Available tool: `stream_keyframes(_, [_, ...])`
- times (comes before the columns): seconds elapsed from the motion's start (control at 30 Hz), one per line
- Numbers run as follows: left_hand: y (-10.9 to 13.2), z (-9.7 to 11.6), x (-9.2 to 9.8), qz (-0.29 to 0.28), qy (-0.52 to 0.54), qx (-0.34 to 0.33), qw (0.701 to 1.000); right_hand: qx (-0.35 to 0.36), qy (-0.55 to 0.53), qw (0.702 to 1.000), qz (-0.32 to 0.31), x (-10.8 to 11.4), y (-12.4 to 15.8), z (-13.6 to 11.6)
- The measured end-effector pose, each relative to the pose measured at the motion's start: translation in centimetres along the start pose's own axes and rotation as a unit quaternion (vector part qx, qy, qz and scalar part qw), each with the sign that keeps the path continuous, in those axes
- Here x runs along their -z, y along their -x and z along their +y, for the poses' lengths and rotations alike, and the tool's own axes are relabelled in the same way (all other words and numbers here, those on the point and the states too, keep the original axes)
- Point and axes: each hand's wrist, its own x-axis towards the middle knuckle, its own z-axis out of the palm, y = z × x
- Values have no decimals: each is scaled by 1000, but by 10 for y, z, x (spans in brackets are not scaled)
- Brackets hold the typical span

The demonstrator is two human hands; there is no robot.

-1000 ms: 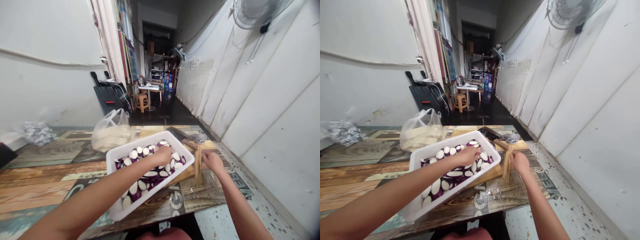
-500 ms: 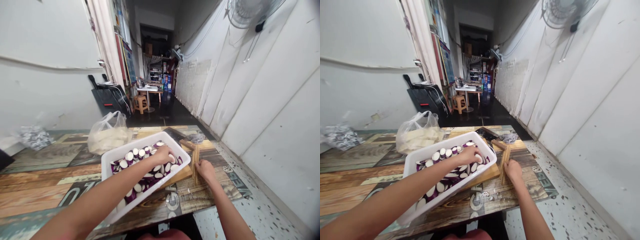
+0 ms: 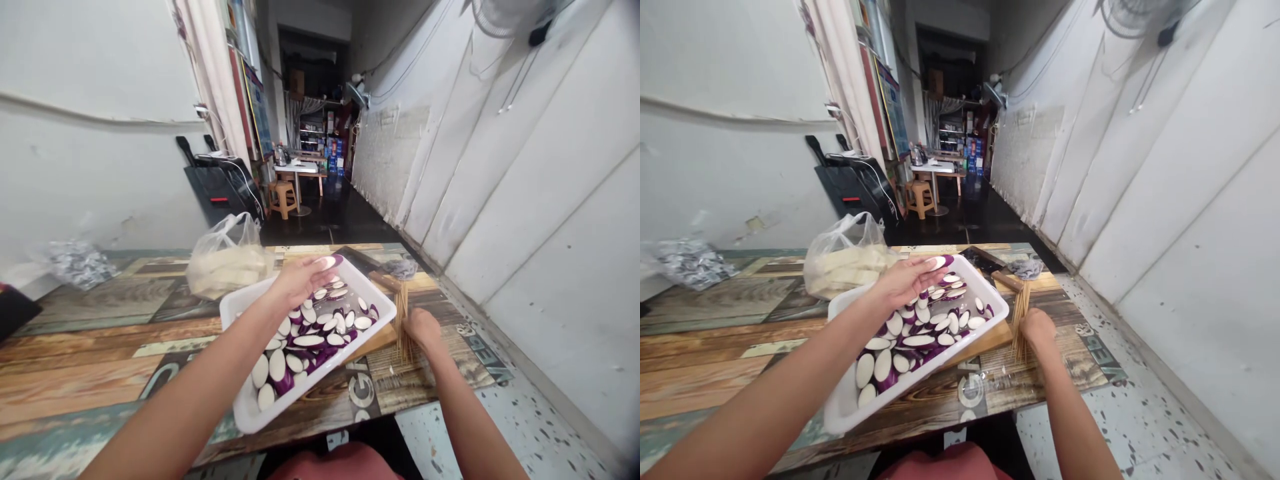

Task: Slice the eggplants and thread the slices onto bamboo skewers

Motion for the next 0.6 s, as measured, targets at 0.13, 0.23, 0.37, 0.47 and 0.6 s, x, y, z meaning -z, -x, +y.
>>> stream_keyframes(0.13, [-5, -22, -1, 12, -11, 81, 997, 18, -2, 1000, 17, 6, 15, 8])
stream_keyframes(0.23, [-3, -31, -5, 18, -40, 110, 993, 34, -16, 998, 52, 12, 34, 16])
stream_keyframes(0.37, [-5, -35, -7, 41, -57, 112, 991, 49, -53, 993, 93, 22, 61, 19])
stream_keyframes(0.47, [-9, -37, -6, 52, -43, 117, 991, 73, -135, 978, 140, 29, 84, 17])
stream_keyframes(0.6, [-11, -40, -7, 58, -4, 110, 992, 178, -401, 891, 119, 25, 122, 4])
